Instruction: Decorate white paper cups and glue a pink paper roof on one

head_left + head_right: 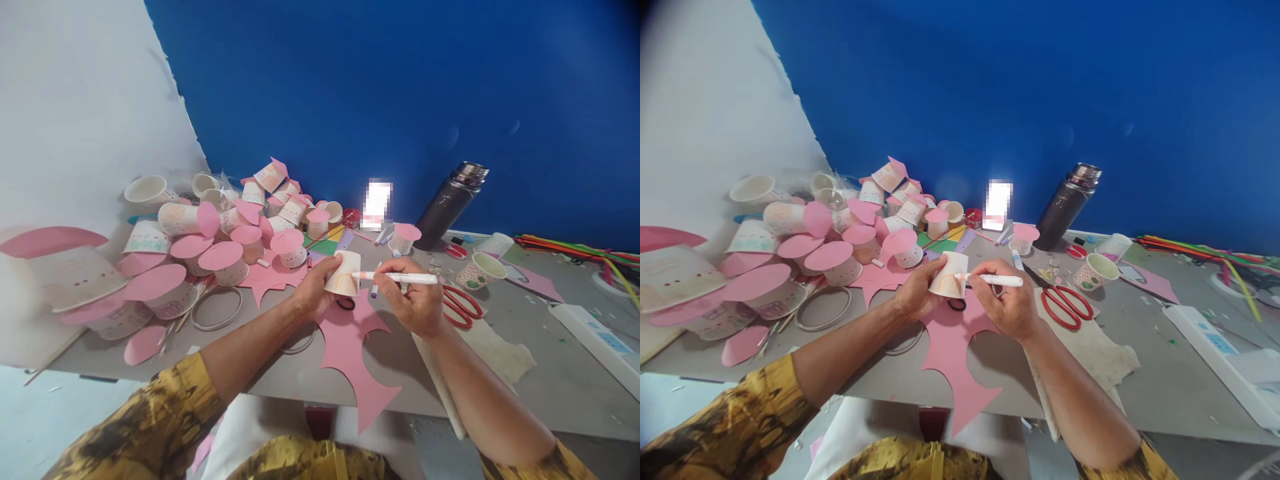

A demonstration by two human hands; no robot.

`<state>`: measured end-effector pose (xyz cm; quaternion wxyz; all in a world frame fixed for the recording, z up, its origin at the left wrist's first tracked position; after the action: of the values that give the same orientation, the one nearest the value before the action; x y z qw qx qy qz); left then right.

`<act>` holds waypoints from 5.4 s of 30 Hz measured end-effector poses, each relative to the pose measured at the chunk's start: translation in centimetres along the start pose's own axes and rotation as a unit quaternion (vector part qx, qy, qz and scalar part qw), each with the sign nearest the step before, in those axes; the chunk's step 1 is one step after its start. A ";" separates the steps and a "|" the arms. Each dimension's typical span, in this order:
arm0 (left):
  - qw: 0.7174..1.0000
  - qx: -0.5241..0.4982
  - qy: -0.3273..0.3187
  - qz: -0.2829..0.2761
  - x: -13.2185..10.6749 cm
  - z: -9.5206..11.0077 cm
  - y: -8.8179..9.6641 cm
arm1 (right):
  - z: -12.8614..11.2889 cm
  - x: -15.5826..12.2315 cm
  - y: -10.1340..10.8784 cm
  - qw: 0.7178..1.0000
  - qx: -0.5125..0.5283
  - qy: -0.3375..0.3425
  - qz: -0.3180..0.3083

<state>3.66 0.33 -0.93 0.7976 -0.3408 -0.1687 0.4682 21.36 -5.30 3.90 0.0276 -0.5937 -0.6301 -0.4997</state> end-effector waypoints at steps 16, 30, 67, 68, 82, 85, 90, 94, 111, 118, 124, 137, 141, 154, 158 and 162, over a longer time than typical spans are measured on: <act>0.999 0.006 0.035 -0.015 -0.7 0.9 -0.6 | -0.2 0.1 0.5 1.000 0.017 0.010 -0.016; 1.000 0.004 0.028 -0.009 -0.7 0.9 -0.7 | 0.1 -0.1 0.0 0.999 0.034 0.000 -0.028; 1.000 0.000 0.025 -0.002 -0.5 0.9 -0.4 | 0.9 -0.1 0.2 0.983 0.170 -0.062 -0.002; 1.000 -0.003 0.030 -0.006 -0.5 1.0 -0.5 | 1.2 -0.1 0.1 0.981 0.177 -0.071 0.038; 0.992 0.020 0.065 -0.106 -0.7 0.0 -0.6 | 3.3 0.8 -1.0 0.954 0.195 -0.217 -0.067; 0.991 0.020 0.061 -0.119 -0.7 -0.2 -0.7 | 3.0 0.8 -1.1 0.947 0.214 -0.226 -0.074; 0.992 0.038 0.056 -0.107 -0.2 -0.4 0.2 | 3.3 1.0 -0.9 0.953 0.196 -0.228 -0.030; 0.992 0.067 0.045 -0.102 -0.2 -0.4 0.4 | 3.5 0.9 -0.7 0.965 0.164 -0.201 -0.024; 0.999 0.018 0.045 -0.014 -0.3 1.0 0.3 | -0.2 -0.3 0.9 0.995 0.003 -0.007 0.095; 0.999 0.010 0.039 -0.032 -0.2 0.8 0.3 | 0.0 0.0 0.0 0.995 -0.042 0.060 0.063; 0.998 0.009 0.037 -0.052 -0.1 0.6 0.4 | 0.3 -0.1 -0.1 0.993 -0.047 0.068 0.082; 0.998 0.017 0.040 -0.051 -0.2 0.5 0.4 | 0.4 0.0 -0.2 0.992 -0.059 0.077 0.076; 0.998 0.009 0.043 -0.047 -0.1 0.4 0.6 | 0.3 0.1 -0.2 0.992 -0.057 0.088 0.074; 0.998 0.005 0.046 -0.040 0.0 0.4 0.6 | 0.1 -0.1 0.0 0.993 -0.047 0.091 0.057; 0.997 0.010 0.046 -0.053 0.0 0.4 0.6 | 0.3 -0.2 0.1 0.990 -0.054 0.084 0.096; 0.997 0.012 0.044 -0.059 -0.1 0.4 0.4 | 0.6 -0.2 0.0 0.991 -0.056 0.078 0.095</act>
<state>3.11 0.54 -0.89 0.8343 -0.3408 -0.1478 0.4073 21.75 -5.08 3.46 0.0909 -0.6111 -0.5376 -0.5738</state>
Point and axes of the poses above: each hand's wrist, its own x-axis towards the middle knuckle, its own y-axis out of the back of the hand, z = x × y, the point moved 1 cm from there along x, towards the middle knuckle, and after that the axes turned 11 degrees about -z, right-handed, at the moved point
